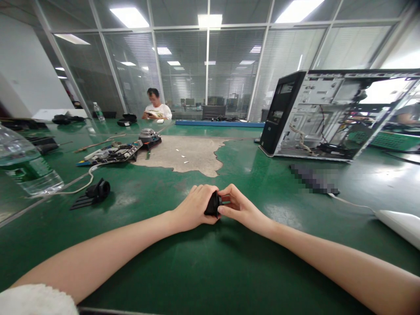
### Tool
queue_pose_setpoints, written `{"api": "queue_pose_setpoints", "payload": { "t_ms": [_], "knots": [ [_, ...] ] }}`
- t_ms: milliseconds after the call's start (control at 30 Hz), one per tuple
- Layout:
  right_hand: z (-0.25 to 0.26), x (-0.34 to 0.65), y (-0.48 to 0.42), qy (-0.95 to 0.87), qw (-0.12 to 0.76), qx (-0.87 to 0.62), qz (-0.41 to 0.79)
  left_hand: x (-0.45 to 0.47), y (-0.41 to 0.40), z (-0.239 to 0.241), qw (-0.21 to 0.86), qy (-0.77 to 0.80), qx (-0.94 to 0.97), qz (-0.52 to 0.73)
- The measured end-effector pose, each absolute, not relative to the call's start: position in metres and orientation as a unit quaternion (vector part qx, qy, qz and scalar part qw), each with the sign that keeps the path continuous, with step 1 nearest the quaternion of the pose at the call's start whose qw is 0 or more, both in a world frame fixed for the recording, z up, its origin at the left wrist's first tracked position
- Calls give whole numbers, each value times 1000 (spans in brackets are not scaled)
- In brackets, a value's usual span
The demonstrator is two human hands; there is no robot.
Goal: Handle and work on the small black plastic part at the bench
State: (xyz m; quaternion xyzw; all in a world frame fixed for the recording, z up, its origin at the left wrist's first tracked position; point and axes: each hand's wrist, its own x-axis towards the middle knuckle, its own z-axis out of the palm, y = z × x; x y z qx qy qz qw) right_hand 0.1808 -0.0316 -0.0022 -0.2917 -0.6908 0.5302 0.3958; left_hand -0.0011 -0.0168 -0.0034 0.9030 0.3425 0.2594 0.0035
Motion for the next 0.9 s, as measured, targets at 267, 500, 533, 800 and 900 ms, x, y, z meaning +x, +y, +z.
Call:
{"api": "queue_pose_setpoints", "payload": {
  "t_ms": [267,500,533,800,900],
  "knots": [
    [-2,180,-29,-689,389,-324,519,-1,-17,-2,4,344,904,256],
    [-2,181,-31,-714,395,-288,501,-2,-16,-4,7,346,903,253],
    [-2,180,-31,-708,397,-291,506,-2,-17,-4,6,347,903,255],
    [-2,178,-30,-695,396,-335,497,-1,-17,-3,3,346,902,258],
    [-2,180,-30,-704,381,-333,498,-1,-16,-3,3,343,903,258]
  ]
}}
